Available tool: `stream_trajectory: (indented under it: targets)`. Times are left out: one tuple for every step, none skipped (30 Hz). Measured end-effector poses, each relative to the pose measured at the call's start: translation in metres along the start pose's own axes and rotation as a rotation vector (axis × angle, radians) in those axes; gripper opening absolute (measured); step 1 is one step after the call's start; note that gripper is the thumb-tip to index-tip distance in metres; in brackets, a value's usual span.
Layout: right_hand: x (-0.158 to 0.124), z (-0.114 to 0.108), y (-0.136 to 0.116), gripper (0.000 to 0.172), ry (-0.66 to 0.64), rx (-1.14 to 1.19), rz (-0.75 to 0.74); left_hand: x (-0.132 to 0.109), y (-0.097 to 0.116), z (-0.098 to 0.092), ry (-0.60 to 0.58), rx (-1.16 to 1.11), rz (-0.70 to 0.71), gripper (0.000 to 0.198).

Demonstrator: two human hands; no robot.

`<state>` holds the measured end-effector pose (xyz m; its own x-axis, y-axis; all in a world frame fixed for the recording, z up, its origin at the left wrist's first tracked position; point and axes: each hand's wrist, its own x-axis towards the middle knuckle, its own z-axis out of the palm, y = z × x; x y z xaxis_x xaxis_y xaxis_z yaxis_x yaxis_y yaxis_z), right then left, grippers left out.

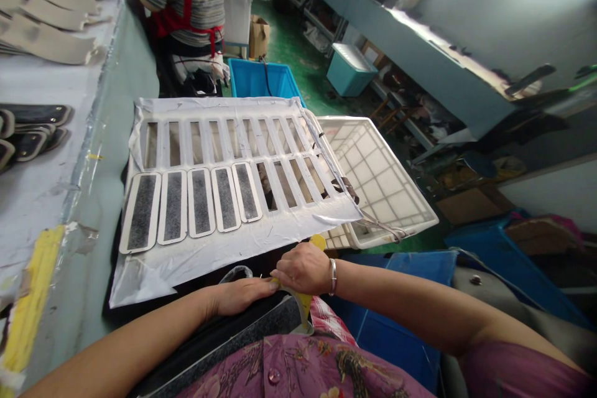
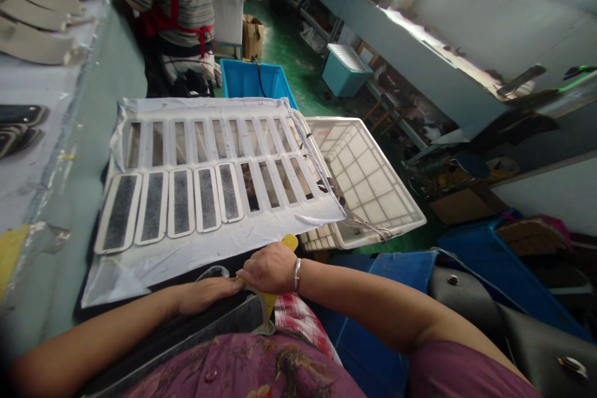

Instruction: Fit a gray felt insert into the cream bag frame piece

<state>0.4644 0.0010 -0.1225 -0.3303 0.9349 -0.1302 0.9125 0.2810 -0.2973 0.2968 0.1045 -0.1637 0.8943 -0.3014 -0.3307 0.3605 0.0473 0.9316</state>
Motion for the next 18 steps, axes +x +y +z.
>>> stream_trajectory:
  targets:
    - [-0.001, 0.0, -0.001, 0.045, 0.003, 0.005, 0.003, 0.0, 0.0, 0.0, -0.006, 0.004, 0.01, 0.051]
    - [-0.001, 0.0, -0.002, 0.044, 0.004, 0.006, 0.007, 0.0, 0.001, 0.0, -0.011, 0.011, 0.019, 0.05]
    - [-0.002, 0.0, -0.003, 0.044, 0.004, 0.004, 0.013, -0.001, 0.002, 0.0, -0.017, 0.02, 0.026, 0.05]
    - [-0.003, 0.0, -0.004, 0.044, 0.004, -0.003, 0.021, -0.001, 0.003, 0.0, -0.02, 0.033, 0.03, 0.051]
    - [-0.004, 0.0, -0.005, 0.043, 0.002, -0.011, 0.03, -0.001, 0.005, 0.001, -0.023, 0.047, 0.032, 0.051]
    - [-0.005, 0.0, -0.006, 0.043, -0.003, -0.018, 0.04, -0.002, 0.006, 0.001, -0.025, 0.061, 0.03, 0.052]
    - [-0.006, 0.001, -0.008, 0.043, -0.01, -0.025, 0.049, -0.002, 0.008, 0.001, -0.027, 0.07, 0.027, 0.052]
    - [-0.007, 0.001, -0.009, 0.042, -0.017, -0.031, 0.063, -0.002, 0.01, 0.002, -0.031, 0.077, 0.022, 0.052]
    - [-0.008, 0.001, -0.011, 0.041, -0.024, -0.036, 0.078, -0.002, 0.012, 0.002, -0.035, 0.082, 0.02, 0.053]
    - [-0.009, 0.001, -0.013, 0.04, -0.032, -0.038, 0.091, -0.002, 0.013, 0.002, -0.042, 0.088, 0.02, 0.053]
    - [-0.011, 0.001, -0.015, 0.038, -0.041, -0.038, 0.11, -0.002, 0.014, 0.002, -0.053, 0.095, 0.023, 0.054]
    - [-0.012, 0.001, -0.018, 0.037, -0.051, -0.036, 0.132, -0.001, 0.014, 0.002, -0.065, 0.104, 0.029, 0.054]
    - [-0.013, 0.001, -0.022, 0.035, -0.063, -0.032, 0.159, 0.0, 0.014, 0.002, -0.076, 0.115, 0.037, 0.054]
    - [-0.014, 0.001, -0.025, 0.035, -0.075, -0.027, 0.192, 0.002, 0.013, 0.001, -0.084, 0.127, 0.049, 0.053]
    - [-0.014, 0.001, -0.029, 0.035, -0.088, -0.022, 0.226, 0.003, 0.013, 0.001, -0.088, 0.141, 0.06, 0.053]
    - [-0.014, 0.001, -0.032, 0.036, -0.097, -0.018, 0.263, 0.004, 0.012, 0.001, -0.086, 0.159, 0.065, 0.053]
    - [-0.015, 0.0, -0.034, 0.037, -0.106, -0.01, 0.293, 0.005, 0.013, 0.001, -0.081, 0.18, 0.062, 0.054]
    - [-0.015, -0.001, -0.035, 0.038, -0.113, 0.013, 0.315, 0.005, 0.014, 0.0, -0.075, 0.204, 0.048, 0.055]
